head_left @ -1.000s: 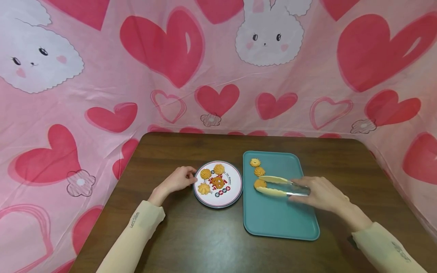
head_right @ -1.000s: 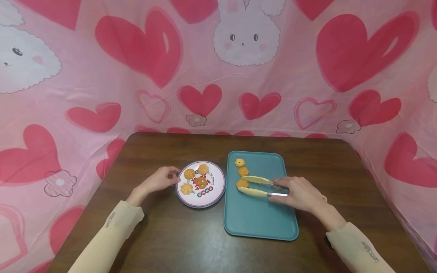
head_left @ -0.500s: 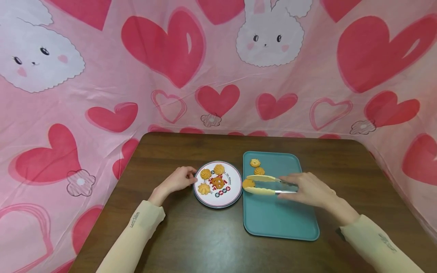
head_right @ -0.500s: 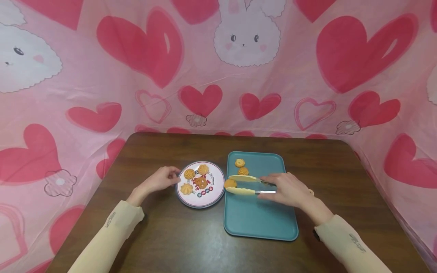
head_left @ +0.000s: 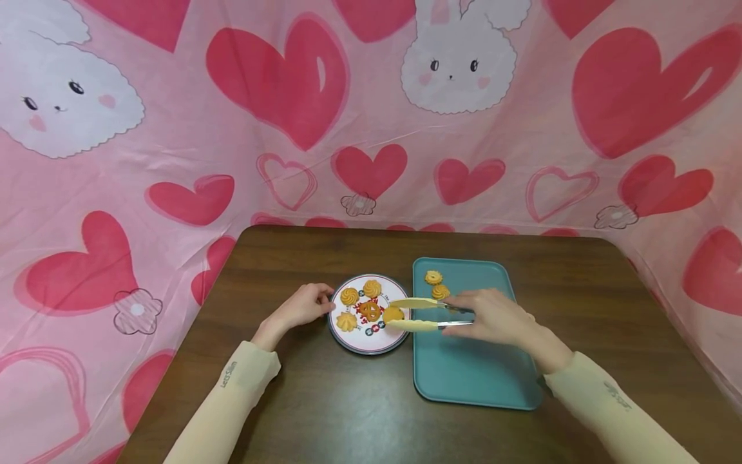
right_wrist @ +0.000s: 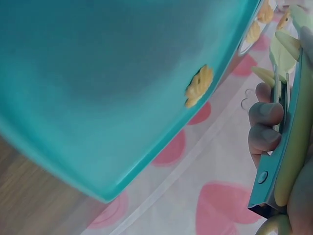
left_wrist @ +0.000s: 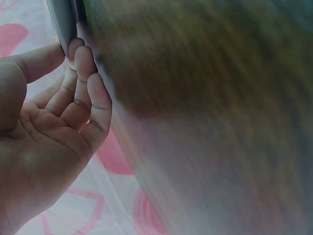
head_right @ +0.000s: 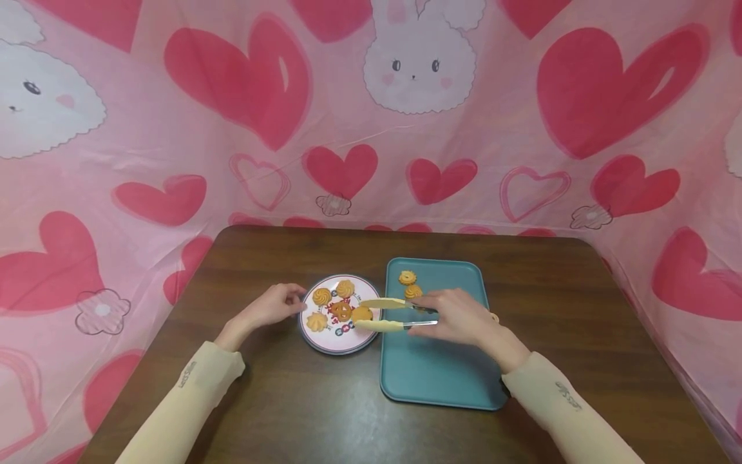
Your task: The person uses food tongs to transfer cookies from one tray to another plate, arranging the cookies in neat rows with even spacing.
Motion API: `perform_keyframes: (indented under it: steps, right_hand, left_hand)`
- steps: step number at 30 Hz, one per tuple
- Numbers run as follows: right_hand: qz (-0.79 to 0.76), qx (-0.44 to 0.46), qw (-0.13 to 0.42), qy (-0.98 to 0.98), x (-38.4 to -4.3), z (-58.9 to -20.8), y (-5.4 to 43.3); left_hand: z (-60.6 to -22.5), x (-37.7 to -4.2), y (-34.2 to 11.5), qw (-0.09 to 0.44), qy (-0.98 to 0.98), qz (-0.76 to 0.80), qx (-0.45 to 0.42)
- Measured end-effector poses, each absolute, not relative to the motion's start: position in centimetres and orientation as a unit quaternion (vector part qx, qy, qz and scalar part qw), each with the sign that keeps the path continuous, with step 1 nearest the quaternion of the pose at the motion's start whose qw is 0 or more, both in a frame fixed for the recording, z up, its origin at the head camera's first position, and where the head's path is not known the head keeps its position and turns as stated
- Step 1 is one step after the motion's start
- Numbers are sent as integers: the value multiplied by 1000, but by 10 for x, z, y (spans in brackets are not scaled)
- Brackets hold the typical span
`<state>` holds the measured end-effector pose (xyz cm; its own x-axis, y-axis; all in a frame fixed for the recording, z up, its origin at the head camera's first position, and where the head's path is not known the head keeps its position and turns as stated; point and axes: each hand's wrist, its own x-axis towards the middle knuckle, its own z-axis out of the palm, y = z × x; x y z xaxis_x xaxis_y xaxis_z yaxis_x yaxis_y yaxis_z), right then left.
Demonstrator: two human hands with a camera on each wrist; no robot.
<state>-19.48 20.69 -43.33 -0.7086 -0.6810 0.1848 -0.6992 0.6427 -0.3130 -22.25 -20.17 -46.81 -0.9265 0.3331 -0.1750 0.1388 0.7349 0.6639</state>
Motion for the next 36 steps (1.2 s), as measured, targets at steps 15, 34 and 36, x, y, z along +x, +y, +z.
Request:
perform_keyframes:
  steps: [15,34,36]
  right_hand:
    - [165,402,-27,-900,-197,-444,173]
    - [170,405,-62,-896,-195,-447,156]
    - [169,404,-62,-897,-195,-447,155]
  left_hand:
    - [-469,-223,-204,139,921,337,137]
    - [-467,-223,-202,135,921,338,139]
    - [-468,-223,-201,135,921,337,139]
